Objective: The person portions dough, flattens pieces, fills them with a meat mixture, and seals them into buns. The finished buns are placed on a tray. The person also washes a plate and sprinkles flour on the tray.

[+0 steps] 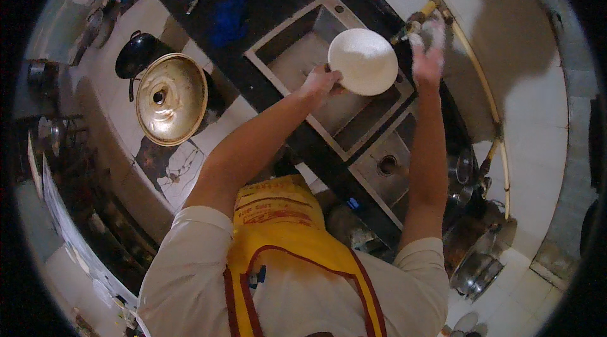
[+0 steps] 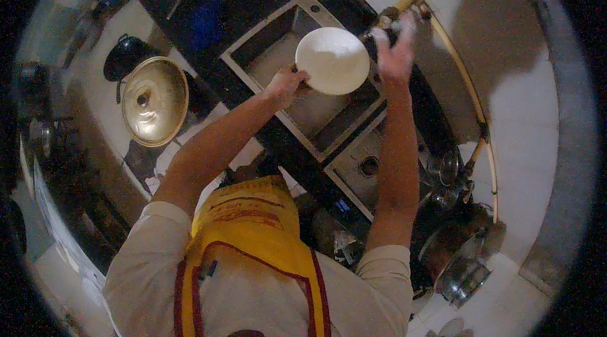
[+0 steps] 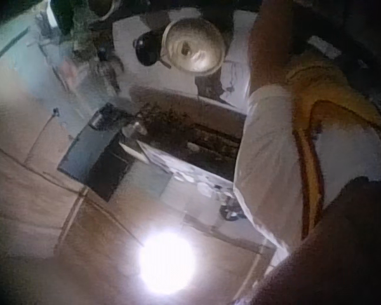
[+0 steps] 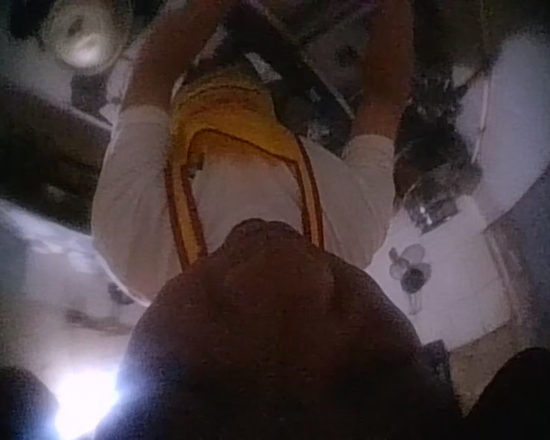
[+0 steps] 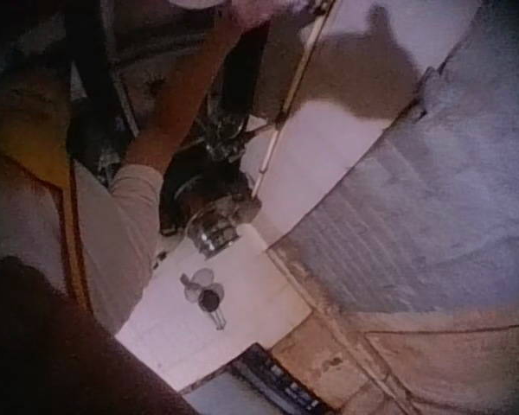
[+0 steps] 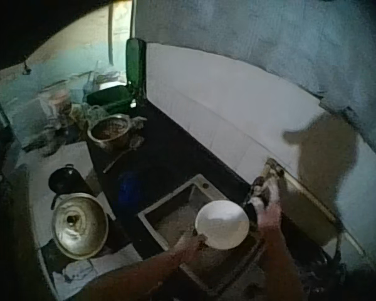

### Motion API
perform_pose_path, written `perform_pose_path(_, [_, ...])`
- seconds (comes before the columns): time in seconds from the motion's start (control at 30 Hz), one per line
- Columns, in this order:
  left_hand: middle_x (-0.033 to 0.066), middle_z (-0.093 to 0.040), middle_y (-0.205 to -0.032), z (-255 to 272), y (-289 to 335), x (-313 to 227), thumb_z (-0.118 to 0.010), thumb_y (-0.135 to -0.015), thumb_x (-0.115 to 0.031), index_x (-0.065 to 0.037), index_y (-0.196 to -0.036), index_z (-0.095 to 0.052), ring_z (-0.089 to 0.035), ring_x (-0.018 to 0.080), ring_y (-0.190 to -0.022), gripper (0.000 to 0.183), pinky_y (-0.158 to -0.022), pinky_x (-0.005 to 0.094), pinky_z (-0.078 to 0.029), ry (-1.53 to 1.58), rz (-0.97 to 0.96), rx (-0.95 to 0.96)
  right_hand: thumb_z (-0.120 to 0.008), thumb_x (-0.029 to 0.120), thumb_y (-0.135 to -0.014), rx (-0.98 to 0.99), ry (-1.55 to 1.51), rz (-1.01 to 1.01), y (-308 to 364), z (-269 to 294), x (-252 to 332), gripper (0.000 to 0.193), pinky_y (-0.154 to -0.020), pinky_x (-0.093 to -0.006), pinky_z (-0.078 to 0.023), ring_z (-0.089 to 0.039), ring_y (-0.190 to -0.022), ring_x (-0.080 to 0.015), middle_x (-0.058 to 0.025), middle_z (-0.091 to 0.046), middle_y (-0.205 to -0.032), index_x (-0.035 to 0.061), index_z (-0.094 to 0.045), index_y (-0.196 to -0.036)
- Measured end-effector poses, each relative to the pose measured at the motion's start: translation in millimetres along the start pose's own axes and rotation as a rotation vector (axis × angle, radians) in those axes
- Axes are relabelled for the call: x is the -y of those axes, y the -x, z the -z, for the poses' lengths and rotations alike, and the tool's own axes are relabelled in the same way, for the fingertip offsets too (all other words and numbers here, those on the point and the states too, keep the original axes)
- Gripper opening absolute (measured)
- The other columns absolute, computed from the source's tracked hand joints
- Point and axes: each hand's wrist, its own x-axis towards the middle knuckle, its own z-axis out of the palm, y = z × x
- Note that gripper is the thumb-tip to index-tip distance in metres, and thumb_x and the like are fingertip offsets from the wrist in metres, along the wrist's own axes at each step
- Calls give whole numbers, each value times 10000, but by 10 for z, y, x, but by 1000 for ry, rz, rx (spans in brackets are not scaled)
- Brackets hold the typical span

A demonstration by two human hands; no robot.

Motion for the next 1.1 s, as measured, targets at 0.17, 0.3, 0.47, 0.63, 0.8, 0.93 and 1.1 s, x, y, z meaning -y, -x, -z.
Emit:
perform_pose_path(0.17, [155,-532,-1256,847,969,-182,-568,-874,-68,24,-1395,-333,-588,280,-1108,579,-882,416,-553,247,-63,52,-471,189,-1006,-200,-241,-75,807,142,-55,524,-1081,-395,-367,-462,-1293,-304,-228,-415,-1454,-94,-345,-1429])
perform_pose_path(0.3, [167,-555,-1206,1387,1666,-377,-541,-876,-50,41,-1391,-311,-619,290,-1045,572,-871,402,-556,284,-166,-39,-468,303,-1004,27,-307,-379,1905,-335,158,561,-991,-374,-434,-553,-1153,-258,-169,-546,-1300,-4,-344,-1456])
perform_pose_path(0.47, [152,-579,-1216,2694,3046,-363,-554,-856,-38,27,-1365,-385,-663,257,-976,540,-815,368,-592,312,-172,-189,-564,320,-962,296,-720,-892,3451,-1363,1357,615,-890,-333,-484,-571,-1078,-242,-155,-529,-1269,10,-350,-1448])
perform_pose_path(0.63, [130,-583,-1237,4016,4589,-24,-581,-851,-61,-11,-1353,-439,-649,237,-988,524,-803,357,-594,226,-437,-461,-558,303,-974,827,-724,-915,4244,-2576,2715,545,-877,-332,-505,-614,-1022,-229,-133,-581,-1189,-2,-411,-1402])
perform_pose_path(0.8, [115,-612,-1157,4791,5978,490,-581,-867,-83,9,-1325,-442,-645,226,-992,488,-796,373,-593,306,-667,-851,-555,244,-977,1216,-682,-466,4531,-3772,3718,437,-830,-335,-513,-615,-968,-206,-143,-587,-1167,-28,-488,-1312])
perform_pose_path(0.93, [102,-614,-1091,5166,6752,880,-588,-819,-71,28,-1270,-474,-631,215,-984,476,-794,360,-582,433,-716,-1088,-583,167,-943,1358,-382,-12,4418,-4380,4373,292,-734,-301,-497,-603,-835,-181,-149,-644,-1075,-47,-575,-1141])
perform_pose_path(1.1, [94,-609,-1044,5699,7271,1208,-573,-816,-71,1,-1277,-455,-618,179,-870,481,-785,360,-564,782,-768,-1192,-561,105,-923,1545,-289,139,4588,-5132,4905,506,-755,-300,-500,-599,-816,-154,-128,-678,-944,-24,-421,-1392])
